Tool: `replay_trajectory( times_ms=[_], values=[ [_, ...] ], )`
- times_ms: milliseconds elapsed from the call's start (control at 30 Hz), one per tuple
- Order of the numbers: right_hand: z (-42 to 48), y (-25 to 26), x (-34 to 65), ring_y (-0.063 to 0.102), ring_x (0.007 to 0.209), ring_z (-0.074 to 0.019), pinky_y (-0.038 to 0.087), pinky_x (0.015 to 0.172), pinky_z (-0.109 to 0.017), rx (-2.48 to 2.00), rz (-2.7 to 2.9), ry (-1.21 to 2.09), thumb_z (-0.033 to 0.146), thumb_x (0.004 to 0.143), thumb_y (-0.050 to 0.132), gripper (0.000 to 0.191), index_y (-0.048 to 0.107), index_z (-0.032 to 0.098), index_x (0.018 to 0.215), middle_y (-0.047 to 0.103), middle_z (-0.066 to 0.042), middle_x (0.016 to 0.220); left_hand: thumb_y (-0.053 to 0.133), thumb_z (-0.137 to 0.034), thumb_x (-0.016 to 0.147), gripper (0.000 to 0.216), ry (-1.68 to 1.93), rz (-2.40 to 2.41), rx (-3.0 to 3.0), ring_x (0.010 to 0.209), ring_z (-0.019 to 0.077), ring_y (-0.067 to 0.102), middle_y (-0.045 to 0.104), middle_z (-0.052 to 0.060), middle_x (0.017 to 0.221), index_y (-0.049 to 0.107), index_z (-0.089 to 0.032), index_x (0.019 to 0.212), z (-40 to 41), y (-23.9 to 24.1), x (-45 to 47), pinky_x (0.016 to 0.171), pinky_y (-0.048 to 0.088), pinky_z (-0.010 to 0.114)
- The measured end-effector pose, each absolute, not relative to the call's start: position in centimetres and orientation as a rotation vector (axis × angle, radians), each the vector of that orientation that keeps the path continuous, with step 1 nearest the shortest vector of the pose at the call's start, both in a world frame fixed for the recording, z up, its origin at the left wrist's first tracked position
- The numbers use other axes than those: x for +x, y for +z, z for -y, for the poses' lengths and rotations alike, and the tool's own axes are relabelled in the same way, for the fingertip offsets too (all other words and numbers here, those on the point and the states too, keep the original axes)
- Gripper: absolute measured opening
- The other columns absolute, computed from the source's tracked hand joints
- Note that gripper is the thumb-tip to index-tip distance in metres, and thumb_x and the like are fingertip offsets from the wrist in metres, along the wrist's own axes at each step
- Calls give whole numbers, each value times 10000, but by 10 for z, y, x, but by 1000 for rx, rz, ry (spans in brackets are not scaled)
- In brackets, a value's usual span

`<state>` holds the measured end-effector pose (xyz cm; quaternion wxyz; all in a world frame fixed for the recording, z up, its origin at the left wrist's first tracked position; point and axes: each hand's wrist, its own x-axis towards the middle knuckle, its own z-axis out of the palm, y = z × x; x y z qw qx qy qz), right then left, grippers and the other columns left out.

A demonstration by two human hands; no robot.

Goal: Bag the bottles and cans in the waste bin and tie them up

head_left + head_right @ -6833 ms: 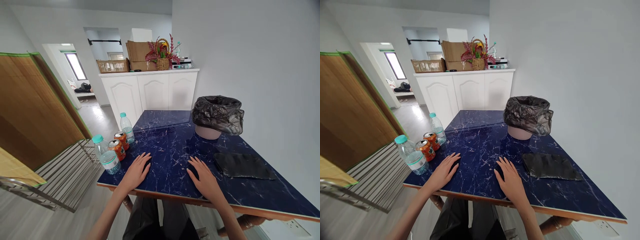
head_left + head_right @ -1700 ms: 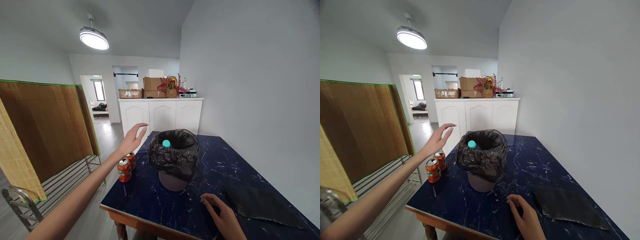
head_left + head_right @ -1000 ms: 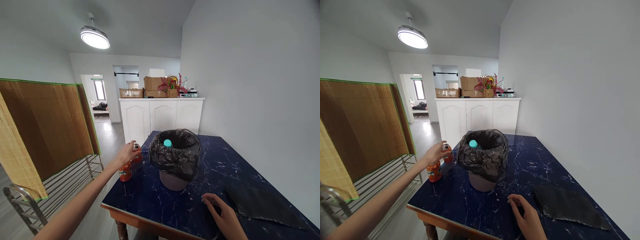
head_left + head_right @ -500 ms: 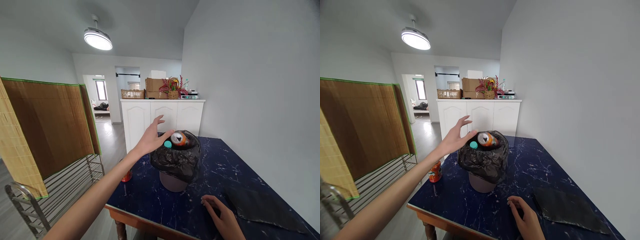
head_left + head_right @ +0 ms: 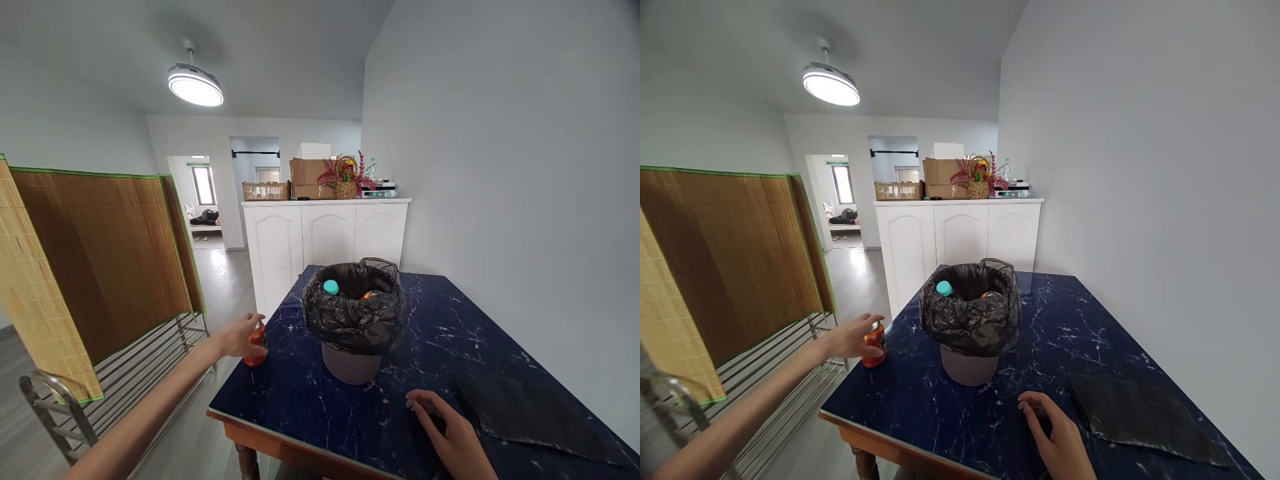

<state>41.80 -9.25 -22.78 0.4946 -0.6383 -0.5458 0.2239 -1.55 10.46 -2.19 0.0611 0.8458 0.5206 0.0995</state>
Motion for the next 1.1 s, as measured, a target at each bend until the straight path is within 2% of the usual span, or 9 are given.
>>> replay_trajectory(
  times_ms=[100,167,300,400,533,700,767,900,1100],
  values=[
    [92,-229,417,790,1051,-292,661,814,-304,-1548,1314,547,691,943,604,452,769,294,1080,807,-85,1158,779,-517,721,666,333,-1608,2570,966,355,754,733,118,1164,631,-245,1311,-102,-32,-21,849,573,437],
    [93,-228,417,786,1063,-290,658,836,-308,-1545,1307,552,693,946,602,456,767,294,1094,804,-85,1168,704,-518,840,630,479,-1646,2574,1009,351,742,694,150,1261,570,-230,1384,-100,-24,-15,881,572,458],
    [93,-225,418,792,1036,-298,668,809,-316,-1538,1289,612,730,916,621,479,767,298,1062,808,-86,1148,677,-605,929,676,1340,-1539,2520,1139,339,698,637,163,1408,501,-232,1466,-86,25,21,955,573,464],
    [93,-225,419,793,1030,-305,670,794,-319,-1544,1275,633,750,900,624,490,768,303,1037,810,-87,1137,756,-617,889,705,1589,-1253,2453,1102,300,711,681,116,1375,540,-261,1459,-70,65,64,973,574,451],
    [93,-224,419,777,1085,-305,659,824,-321,-1568,1293,635,755,924,583,509,753,299,1077,797,-97,1189,849,-540,837,754,1553,-939,2525,1208,315,685,685,121,1371,538,-256,1463,-62,87,125,1027,559,463],
    [93,-222,416,762,1125,-302,647,869,-325,-1591,1319,636,763,935,543,534,735,290,1092,782,-104,1223,913,-544,774,922,1314,-787,2493,1257,340,668,680,136,1363,452,-270,1525,-64,73,167,1036,564,500],
    [94,-222,416,761,1126,-301,647,865,-326,-1587,1316,636,754,939,545,524,733,289,1090,781,-101,1221,837,-561,862,820,1329,-736,2460,1302,324,649,655,142,1415,451,-276,1527,-63,66,166,1084,541,506],
    [93,-223,416,762,1117,-298,645,877,-334,-1573,1315,643,742,946,550,512,730,289,1106,780,-97,1216,588,-512,1058,443,1511,-779,2338,1330,270,635,648,129,1438,551,-243,1409,-68,50,145,1140,506,477],
    [95,-222,414,768,1100,-297,644,835,-321,-1557,1296,618,724,947,569,487,739,290,1089,795,-91,1169,466,-501,1105,350,1365,-871,2469,1279,261,647,709,98,1298,662,-230,1213,-89,21,119,1142,496,467]
  ],
)
